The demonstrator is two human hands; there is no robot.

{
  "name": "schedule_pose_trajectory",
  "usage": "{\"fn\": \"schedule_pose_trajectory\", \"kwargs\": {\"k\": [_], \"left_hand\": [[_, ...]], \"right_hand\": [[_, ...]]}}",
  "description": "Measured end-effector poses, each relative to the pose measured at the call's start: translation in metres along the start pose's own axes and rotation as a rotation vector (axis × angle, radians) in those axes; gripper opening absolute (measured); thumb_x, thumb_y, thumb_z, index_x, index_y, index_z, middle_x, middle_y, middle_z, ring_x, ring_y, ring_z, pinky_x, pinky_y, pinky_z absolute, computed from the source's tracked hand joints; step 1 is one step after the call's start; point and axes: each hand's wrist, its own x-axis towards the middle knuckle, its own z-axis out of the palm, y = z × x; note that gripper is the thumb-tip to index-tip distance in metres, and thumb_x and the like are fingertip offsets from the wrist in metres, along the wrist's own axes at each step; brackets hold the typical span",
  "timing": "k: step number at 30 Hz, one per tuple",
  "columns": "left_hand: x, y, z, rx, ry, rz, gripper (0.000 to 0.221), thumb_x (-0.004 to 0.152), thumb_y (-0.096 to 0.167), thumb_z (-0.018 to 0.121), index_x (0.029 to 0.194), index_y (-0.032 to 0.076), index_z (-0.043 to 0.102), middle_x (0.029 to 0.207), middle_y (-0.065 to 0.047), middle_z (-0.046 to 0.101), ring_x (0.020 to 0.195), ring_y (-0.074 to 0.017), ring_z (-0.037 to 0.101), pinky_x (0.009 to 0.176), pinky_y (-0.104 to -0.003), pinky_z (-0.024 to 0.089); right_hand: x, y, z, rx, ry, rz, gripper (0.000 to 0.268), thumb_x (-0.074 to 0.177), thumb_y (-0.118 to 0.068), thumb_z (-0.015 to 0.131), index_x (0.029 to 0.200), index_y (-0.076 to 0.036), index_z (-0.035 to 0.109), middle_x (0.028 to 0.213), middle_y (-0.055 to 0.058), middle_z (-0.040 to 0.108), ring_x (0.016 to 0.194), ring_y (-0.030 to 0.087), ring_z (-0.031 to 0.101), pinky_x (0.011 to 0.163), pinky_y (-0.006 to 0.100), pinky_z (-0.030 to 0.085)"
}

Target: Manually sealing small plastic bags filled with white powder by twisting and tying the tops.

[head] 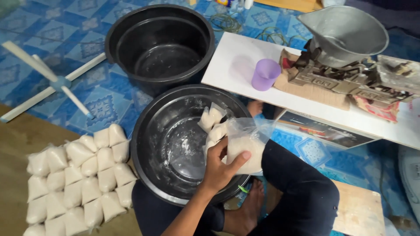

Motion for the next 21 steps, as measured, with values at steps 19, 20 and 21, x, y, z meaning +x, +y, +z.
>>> {"fn": "schedule_pose_trajectory", "kwargs": {"k": [19, 20, 21], "left_hand": [[0.002, 0.011, -0.01, 0.141, -0.268, -0.084, 0.033, 0.085, 0.038, 0.067, 0.099, 0.008, 0.067, 0.09, -0.002, 0.067, 0.084, -0.0132, 0.061, 0.072, -0.025, 0.047], [0.001, 0.009, -0.011, 0.141, -0.264, -0.085, 0.033, 0.085, 0.038, 0.067, 0.099, 0.008, 0.067, 0.09, -0.002, 0.067, 0.084, -0.0132, 0.061, 0.072, -0.025, 0.047], [0.0, 0.007, -0.011, 0.133, -0.28, -0.093, 0.041, 0.085, 0.038, 0.065, 0.112, 0.007, 0.064, 0.099, -0.004, 0.068, 0.091, -0.014, 0.062, 0.077, -0.025, 0.048]], "right_hand": [[0.222, -0.058, 0.042, 0.306, -0.29, -0.114, 0.007, 0.078, -0.023, 0.076, 0.074, -0.021, 0.081, 0.077, -0.009, 0.081, 0.07, 0.007, 0.076, 0.063, 0.024, 0.053], [0.222, -0.059, 0.045, 0.307, -0.293, -0.116, 0.007, 0.078, -0.023, 0.076, 0.074, -0.021, 0.081, 0.077, -0.009, 0.081, 0.07, 0.007, 0.076, 0.063, 0.024, 0.053], [0.222, -0.058, 0.047, 0.329, -0.269, -0.101, 0.005, 0.076, -0.023, 0.078, 0.075, -0.019, 0.081, 0.073, -0.006, 0.08, 0.065, 0.009, 0.073, 0.059, 0.026, 0.051]]}}
